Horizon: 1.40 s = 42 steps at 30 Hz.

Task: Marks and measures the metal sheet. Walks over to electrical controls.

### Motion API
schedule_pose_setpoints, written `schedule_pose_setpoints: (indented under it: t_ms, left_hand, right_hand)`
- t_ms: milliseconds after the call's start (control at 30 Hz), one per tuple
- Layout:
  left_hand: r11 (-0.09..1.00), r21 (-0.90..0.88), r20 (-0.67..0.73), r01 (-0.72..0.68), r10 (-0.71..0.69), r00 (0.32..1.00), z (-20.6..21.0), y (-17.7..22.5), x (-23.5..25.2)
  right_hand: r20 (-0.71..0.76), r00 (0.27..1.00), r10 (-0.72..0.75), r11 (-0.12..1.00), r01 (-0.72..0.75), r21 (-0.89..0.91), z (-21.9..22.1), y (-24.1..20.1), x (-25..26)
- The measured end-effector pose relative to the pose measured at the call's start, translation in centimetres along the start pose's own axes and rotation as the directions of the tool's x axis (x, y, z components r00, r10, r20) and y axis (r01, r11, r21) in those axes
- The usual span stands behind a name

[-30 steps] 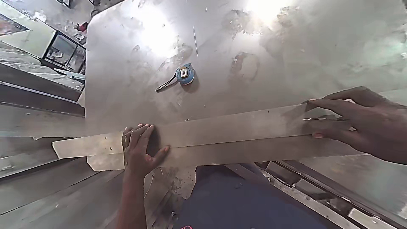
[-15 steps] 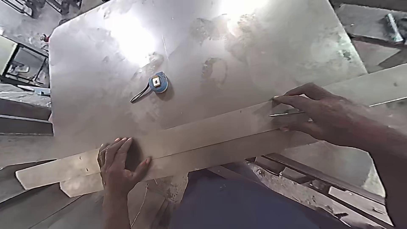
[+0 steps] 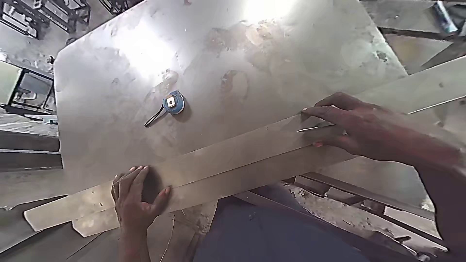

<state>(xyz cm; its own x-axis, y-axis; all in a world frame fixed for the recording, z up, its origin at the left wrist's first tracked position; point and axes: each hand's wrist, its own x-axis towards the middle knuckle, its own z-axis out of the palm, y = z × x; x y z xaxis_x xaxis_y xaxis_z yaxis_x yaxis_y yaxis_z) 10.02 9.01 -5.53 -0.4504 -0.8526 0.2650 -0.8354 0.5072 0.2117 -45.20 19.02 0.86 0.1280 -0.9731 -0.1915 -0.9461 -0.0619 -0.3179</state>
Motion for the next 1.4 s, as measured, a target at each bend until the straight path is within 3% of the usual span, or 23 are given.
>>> schedule_pose_setpoints:
  t_ms: [333, 467, 633, 800, 1000, 1167, 1267, 1400]
  left_hand:
    - [1.000, 0.011, 0.017, -0.009, 0.009, 1.000, -0.6, 0.6, 0.2]
    - [0.992, 0.084, 0.202, -0.096, 0.077, 0.976, -2.1, 7.1, 1.4]
    - [0.951, 0.117, 0.433, -0.287, 0.212, 0.876, -0.8, 17.4, 2.6]
    - [0.951, 0.203, 0.317, -0.233, 0.161, 0.935, 1.9, 19.6, 2.5]
    - [0.978, 0.118, 0.363, -0.169, 0.116, 0.924, 1.7, 20.2, 3.0]
    - [0.990, 0.088, 0.415, -0.108, 0.062, 0.908, 1.7, 20.4, 3.3]
    - [0.993, 0.094, 0.458, -0.069, 0.019, 0.889, 1.3, 20.8, 3.6]
    - [0.995, 0.097, 0.495, -0.034, -0.019, 0.869, 1.1, 20.9, 3.8]
  right_hand:
    - [0.033, 0.999, 0.023, 0.999, -0.022, -0.046, -0.3, -0.3, 0.5]
    - [0.037, 0.999, 0.005, 0.999, -0.004, -0.047, -0.5, -0.5, 0.7]
    - [0.048, 0.999, -0.011, 0.997, 0.015, -0.080, -0.7, -0.7, 0.8]
    - [0.056, 0.998, -0.015, 0.995, 0.020, -0.093, -0.6, -0.6, 0.6]
    - [0.159, 0.987, -0.018, 0.992, 0.037, -0.119, -3.5, -2.0, 2.8]
    - [0.230, 0.917, -0.327, 0.945, 0.317, 0.082, -4.0, -8.6, 8.2]
    - [0.297, 0.847, -0.440, 0.896, 0.436, 0.084, -2.7, -13.1, 12.1]
    - [0.265, 0.768, -0.583, 0.805, 0.591, 0.056, -0.9, -17.0, 16.5]
